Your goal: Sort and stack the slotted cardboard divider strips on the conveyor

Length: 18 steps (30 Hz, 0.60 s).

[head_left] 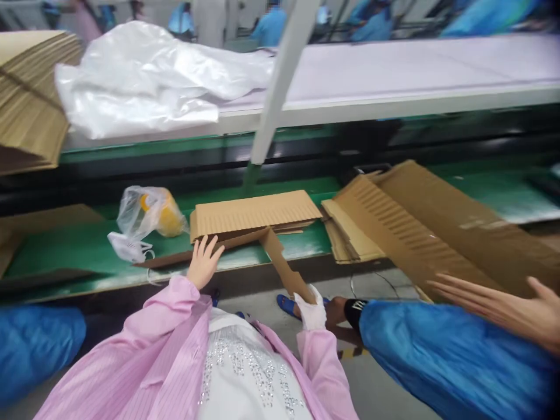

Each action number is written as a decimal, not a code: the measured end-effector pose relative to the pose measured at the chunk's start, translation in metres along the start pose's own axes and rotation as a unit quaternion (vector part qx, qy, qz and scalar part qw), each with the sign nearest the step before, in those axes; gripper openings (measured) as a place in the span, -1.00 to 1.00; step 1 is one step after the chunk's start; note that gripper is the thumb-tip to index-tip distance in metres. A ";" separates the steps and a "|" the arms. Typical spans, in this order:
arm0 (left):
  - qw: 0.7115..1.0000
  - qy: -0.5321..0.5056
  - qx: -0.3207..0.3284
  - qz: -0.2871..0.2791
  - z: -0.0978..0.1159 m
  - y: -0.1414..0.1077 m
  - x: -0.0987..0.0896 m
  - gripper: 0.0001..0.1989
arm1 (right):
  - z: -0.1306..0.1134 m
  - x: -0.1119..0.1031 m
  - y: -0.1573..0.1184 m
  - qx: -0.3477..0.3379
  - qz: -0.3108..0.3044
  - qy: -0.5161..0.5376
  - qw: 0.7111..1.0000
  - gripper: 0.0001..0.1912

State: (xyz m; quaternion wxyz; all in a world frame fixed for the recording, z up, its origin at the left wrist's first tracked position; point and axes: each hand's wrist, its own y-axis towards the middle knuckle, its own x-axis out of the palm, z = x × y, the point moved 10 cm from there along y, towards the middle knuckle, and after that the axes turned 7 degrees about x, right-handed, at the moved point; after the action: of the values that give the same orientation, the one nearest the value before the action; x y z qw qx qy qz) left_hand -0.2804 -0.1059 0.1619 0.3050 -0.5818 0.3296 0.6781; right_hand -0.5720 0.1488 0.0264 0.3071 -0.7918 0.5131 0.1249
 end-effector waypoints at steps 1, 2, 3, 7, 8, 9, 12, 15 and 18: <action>0.999 -0.010 0.043 0.001 0.020 0.007 0.003 -0.48 | 0.002 0.000 0.002 0.007 0.003 0.014 1.000 -0.20; 0.996 -0.022 0.087 -0.001 0.042 0.014 0.008 -0.48 | 0.004 -0.001 0.003 0.012 0.003 0.027 1.000 -0.19; 0.991 -0.034 0.131 -0.007 0.063 0.019 0.013 -0.47 | 0.006 -0.002 0.005 0.017 0.005 0.040 0.999 -0.18; 0.959 -0.086 0.268 -0.044 0.137 0.033 0.032 -0.43 | 0.018 -0.009 0.000 0.022 0.009 0.088 0.996 -0.13; 0.952 -0.096 0.288 -0.052 0.150 0.035 0.035 -0.43 | 0.022 -0.011 -0.003 0.022 0.008 0.102 0.994 -0.10; 0.945 -0.102 0.305 -0.058 0.161 0.038 0.038 -0.42 | 0.026 -0.014 -0.007 0.023 0.007 0.117 0.993 -0.06; 0.932 -0.094 0.344 -0.071 0.180 0.048 0.044 -0.39 | 0.041 -0.021 -0.018 0.037 0.019 0.161 0.986 0.06; 0.944 -0.048 0.319 -0.065 0.172 0.076 0.046 -0.32 | 0.058 -0.026 -0.030 0.067 0.042 0.189 0.979 0.08; 0.960 -0.008 0.274 -0.054 0.156 0.109 0.041 -0.32 | 0.074 -0.033 -0.047 0.087 0.069 0.198 0.974 -0.01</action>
State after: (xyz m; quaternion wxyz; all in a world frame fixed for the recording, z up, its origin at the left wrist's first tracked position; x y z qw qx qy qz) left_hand -0.4643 -0.0445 0.1478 0.4914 -0.4879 0.4681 0.5490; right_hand -0.5362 0.2317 0.0024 0.2574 -0.7335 0.6263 -0.0587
